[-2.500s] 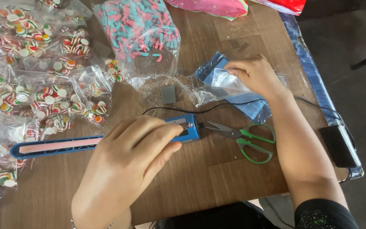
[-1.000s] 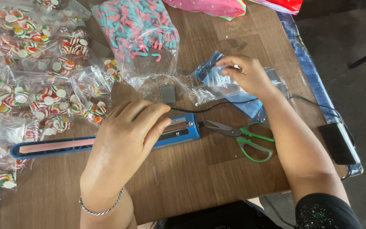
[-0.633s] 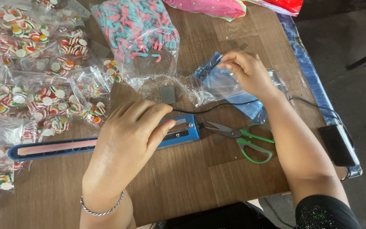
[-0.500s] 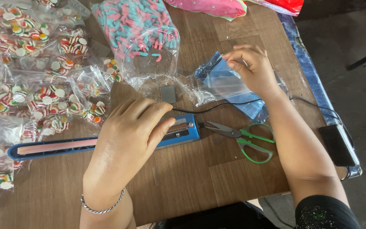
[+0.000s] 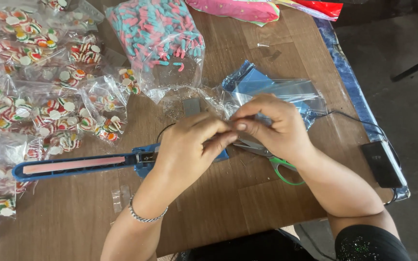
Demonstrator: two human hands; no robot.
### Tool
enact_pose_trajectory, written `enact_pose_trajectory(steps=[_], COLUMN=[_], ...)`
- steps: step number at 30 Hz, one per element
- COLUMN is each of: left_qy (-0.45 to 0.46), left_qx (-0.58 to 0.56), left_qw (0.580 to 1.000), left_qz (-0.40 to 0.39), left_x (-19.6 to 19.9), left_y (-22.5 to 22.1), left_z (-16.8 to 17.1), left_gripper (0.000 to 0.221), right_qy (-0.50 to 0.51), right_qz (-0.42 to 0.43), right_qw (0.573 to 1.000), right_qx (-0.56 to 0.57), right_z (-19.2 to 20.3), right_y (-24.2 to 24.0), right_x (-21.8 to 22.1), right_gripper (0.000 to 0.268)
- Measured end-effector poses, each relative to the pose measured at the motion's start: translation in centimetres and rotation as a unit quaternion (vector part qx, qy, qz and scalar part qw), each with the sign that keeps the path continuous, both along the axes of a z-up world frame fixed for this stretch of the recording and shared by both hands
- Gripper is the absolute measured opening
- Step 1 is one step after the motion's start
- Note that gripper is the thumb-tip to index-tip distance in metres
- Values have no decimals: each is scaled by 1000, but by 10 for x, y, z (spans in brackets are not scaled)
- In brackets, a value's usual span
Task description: Packaging small candies into plastic bags and sealing them with a heat sealer.
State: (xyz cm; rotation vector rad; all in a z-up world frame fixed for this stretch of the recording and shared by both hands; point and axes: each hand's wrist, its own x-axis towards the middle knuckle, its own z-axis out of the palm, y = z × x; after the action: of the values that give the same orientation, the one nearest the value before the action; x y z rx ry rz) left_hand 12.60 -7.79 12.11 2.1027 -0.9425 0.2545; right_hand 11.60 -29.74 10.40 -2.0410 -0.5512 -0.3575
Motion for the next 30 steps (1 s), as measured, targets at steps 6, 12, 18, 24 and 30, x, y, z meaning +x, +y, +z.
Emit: enact_pose_trajectory(steps=[6,12,18,24,30], left_qy=[0,-70,-62,-36,-25], left_qx=[1,-58,-128,-87,-59], left_qw=[998,991,983,976,985], left_qz=[63,99,115,197,162], left_x=[7,15,19,-1,7], left_y=[12,16,54,90,87], left_z=[-3,-16,12,43,37], left_gripper=[19,40,28,20,22], right_qy=[70,83,174,198,150], right_qz=[46,52,105,127,61], right_qw=[996,995,978,955,964], right_qx=[-11,27,45,183,212], right_z=[-7,-7,-15,-27,-36], right_y=[-6,-2,-20,-30,-28], right_x=[6,7,22,32,35], right_gripper=[33,33,23,14,13])
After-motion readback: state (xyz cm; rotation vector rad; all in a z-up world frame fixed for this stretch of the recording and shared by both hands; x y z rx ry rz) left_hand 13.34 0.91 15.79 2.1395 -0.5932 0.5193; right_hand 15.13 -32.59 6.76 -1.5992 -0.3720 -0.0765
